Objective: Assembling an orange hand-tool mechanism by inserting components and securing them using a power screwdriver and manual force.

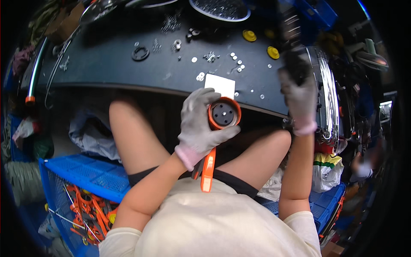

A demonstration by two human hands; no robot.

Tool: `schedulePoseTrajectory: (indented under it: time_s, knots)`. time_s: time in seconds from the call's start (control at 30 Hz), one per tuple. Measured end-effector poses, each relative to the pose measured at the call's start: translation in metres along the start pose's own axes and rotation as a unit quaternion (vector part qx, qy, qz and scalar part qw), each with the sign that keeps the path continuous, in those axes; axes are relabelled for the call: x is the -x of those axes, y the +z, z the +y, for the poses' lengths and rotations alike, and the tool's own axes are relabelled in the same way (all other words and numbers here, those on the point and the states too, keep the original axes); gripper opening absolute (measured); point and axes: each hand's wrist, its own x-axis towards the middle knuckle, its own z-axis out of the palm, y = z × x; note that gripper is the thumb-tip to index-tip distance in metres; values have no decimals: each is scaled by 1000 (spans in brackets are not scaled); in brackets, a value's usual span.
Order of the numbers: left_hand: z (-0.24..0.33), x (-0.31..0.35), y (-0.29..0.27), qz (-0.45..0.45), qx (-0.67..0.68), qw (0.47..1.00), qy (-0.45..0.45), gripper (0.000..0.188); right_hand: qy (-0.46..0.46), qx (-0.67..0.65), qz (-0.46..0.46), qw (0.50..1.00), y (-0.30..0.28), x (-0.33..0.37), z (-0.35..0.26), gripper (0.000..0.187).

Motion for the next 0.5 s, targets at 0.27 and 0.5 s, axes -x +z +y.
schedulePoseTrajectory:
  time_s: [0.27,0.5]
  knots:
    - [-159,88,14,-87,-168,977,-97,39,13,434,-34,900,0,10,84,48]
    - [-116,30,26,-368,-129,887,-246,31,249,-390,-253,850,79,165,-3,57]
